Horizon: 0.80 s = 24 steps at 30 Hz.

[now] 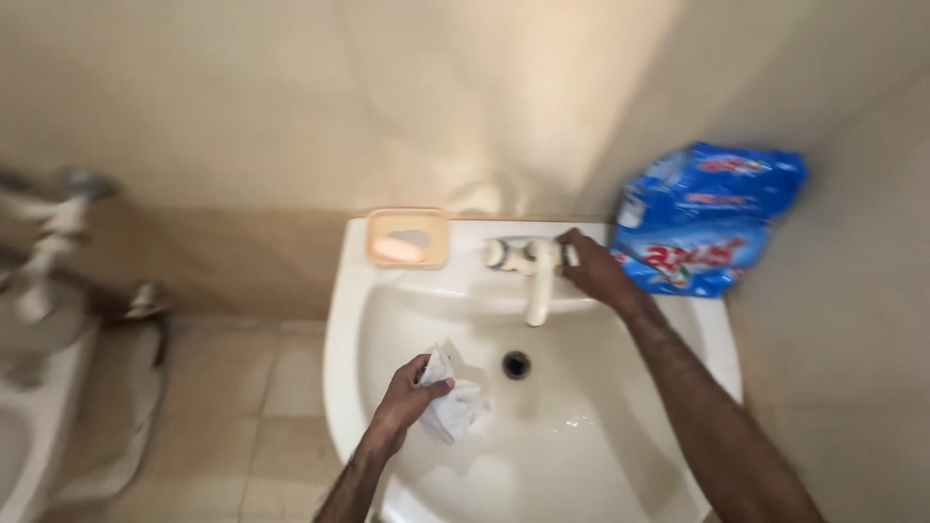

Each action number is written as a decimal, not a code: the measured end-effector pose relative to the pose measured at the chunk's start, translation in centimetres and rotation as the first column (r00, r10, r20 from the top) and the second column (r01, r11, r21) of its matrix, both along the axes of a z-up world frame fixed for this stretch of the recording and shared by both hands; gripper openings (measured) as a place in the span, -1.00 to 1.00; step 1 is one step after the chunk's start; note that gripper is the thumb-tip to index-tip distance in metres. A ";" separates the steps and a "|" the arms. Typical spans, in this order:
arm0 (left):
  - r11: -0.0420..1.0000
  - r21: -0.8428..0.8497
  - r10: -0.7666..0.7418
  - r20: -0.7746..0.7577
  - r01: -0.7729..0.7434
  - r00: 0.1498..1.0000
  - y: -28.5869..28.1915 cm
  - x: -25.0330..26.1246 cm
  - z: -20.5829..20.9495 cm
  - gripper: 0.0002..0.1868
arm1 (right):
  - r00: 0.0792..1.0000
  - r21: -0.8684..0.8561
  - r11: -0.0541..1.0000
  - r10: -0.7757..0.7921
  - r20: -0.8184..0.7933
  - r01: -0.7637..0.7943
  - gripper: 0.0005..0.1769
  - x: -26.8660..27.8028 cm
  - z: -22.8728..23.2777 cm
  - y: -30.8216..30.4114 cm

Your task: Cleaning the exterior of a white hair dryer with a cloth.

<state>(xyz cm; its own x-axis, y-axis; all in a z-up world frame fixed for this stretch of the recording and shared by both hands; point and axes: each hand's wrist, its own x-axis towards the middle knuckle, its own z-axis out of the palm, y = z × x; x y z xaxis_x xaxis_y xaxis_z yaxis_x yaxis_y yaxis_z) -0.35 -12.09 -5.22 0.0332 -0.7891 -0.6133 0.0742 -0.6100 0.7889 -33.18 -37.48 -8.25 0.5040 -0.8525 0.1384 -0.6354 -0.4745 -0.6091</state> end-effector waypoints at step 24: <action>0.965 0.000 -0.177 -0.740 0.263 0.649 -9.0 -7.9 -5.5 -0.43 | 0.261 0.806 0.502 -0.862 0.435 0.314 -0.53 11.6 -2.9 18.9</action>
<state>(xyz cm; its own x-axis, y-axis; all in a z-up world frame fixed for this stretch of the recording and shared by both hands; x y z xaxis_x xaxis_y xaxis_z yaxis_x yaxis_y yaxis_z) -8.29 -21.13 -10.75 -0.6241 -0.6476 -0.4372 0.4509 -0.7555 0.4753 -21.55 -18.59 -11.11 -0.2625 -0.8724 -0.4124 0.2418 0.3543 -0.9034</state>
